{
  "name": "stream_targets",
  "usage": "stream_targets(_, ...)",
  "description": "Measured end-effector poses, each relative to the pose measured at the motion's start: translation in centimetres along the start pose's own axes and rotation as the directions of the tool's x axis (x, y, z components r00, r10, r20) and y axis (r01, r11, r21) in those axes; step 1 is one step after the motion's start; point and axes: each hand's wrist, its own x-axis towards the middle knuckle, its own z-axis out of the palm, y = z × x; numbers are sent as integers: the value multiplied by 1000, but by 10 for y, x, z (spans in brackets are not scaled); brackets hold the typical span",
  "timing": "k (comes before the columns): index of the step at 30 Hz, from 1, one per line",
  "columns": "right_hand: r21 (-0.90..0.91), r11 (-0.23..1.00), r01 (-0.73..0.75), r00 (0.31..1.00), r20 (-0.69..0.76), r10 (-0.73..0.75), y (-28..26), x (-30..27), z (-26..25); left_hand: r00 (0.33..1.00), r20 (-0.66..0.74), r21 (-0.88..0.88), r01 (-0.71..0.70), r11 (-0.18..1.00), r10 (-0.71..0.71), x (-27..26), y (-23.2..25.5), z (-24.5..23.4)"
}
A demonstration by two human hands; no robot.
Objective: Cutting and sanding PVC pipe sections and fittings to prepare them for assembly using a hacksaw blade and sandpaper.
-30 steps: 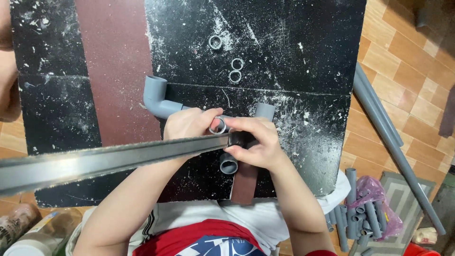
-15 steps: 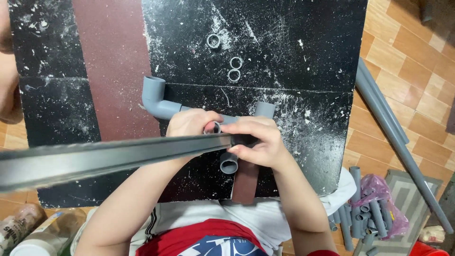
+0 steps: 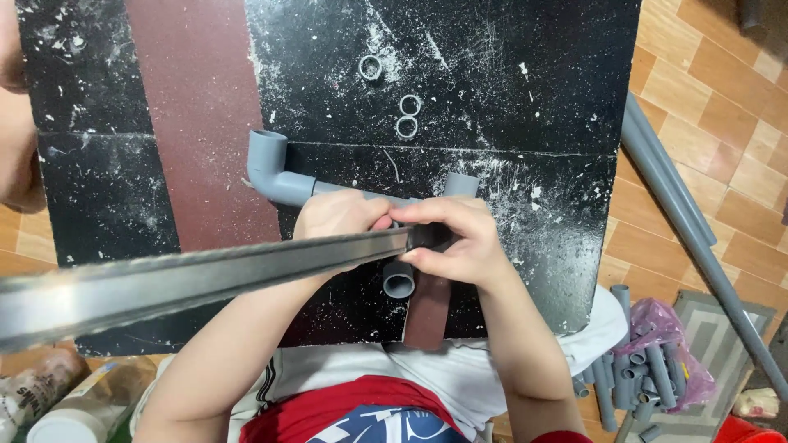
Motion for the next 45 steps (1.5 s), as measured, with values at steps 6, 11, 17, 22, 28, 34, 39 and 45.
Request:
stream_targets(6, 14, 1000, 25, 996, -84, -24, 14, -1, -10, 979, -198, -77, -68, 995, 52, 15, 4, -12)
stream_targets(11, -222, 973, 67, 955, -267, -127, 13, 6, -24, 905, -386, -5, -198, 980, 181, 18, 0, -15)
stream_targets(17, -46, 985, -164, 886, -447, 127, 25, 11, -22, 888, -388, 225, -169, 960, 247, 21, -13, -14)
stream_targets(22, 328, 932, -157, 785, -531, 319, 33, 13, -29, 982, -177, 420, 14, 908, 66, 26, -8, -28)
stream_targets(28, 87, 978, -191, 861, -464, 209, 26, 12, -26, 995, -86, 461, 77, 884, -42, 28, -5, -28)
stream_targets(34, 27, 951, -309, 808, -519, 278, -12, -6, -12, 987, -157, 517, 117, 848, -41, 28, -6, -21)
stream_targets(39, -60, 912, -405, 678, -689, 255, -25, -52, -48, 988, -149, 519, 111, 848, -38, 29, -5, -22)
stream_targets(45, -300, 714, -632, 645, -714, 271, -32, -101, -80, 988, -146, 542, 116, 832, -43, 27, -3, -18)
